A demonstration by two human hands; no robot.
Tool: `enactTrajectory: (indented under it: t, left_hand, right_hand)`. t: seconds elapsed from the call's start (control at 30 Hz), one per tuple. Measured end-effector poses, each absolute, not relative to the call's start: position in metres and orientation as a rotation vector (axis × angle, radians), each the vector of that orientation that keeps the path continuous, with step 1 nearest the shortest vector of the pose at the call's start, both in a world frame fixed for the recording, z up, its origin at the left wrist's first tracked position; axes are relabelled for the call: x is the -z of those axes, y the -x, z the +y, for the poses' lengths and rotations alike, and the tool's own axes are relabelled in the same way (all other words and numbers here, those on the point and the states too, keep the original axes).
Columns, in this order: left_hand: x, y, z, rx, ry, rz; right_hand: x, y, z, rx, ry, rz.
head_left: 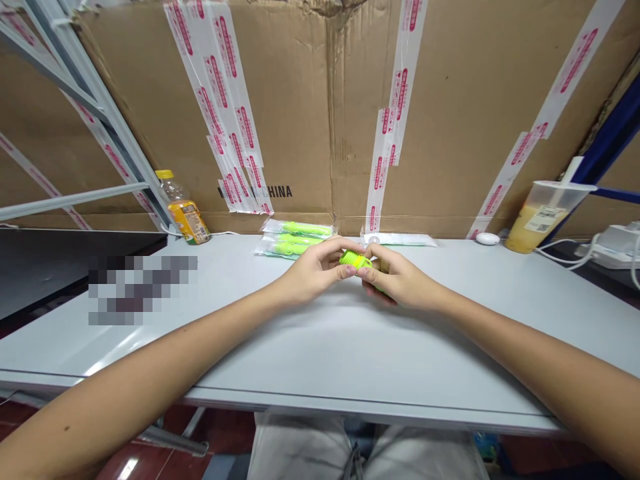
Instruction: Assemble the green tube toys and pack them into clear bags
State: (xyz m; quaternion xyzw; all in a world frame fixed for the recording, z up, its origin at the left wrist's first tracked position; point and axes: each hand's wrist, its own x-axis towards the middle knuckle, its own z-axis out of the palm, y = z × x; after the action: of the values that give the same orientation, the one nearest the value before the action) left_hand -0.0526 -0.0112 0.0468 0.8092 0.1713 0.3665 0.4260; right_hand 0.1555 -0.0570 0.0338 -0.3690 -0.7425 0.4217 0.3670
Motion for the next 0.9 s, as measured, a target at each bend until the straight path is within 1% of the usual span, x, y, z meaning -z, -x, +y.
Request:
enactTrajectory:
  t: [0.1, 0.3, 0.57, 0.77, 0.9]
  left_hand:
    - [-0.045, 0.053, -0.008, -0.873, -2.066, 0.354]
    - [-0.048, 0.054, -0.008, -0.847, -2.108, 0.327]
    - [-0.05, 0.057, -0.009, -0.883, -2.181, 0.323]
    - [-0.049, 0.054, -0.009, -0.927, -2.199, 0.295]
    - [-0.05, 0.055, -0.01, -0.902, -2.171, 0.326]
  right_hand:
    - [-0.034, -0.155, -0.058, -1.09, 0.948, -1.897]
    - [-0.035, -0.154, -0.058, -1.4, 0.873, -1.755]
    - [-0.034, -0.157, -0.053, -1.546, 0.77, -1.708]
    - [-0.028, -0.154, -0.054, -1.816, 0.727, -1.466]
    - [-0.023, -0.152, -0.052, -1.876, 0.68, -1.462]
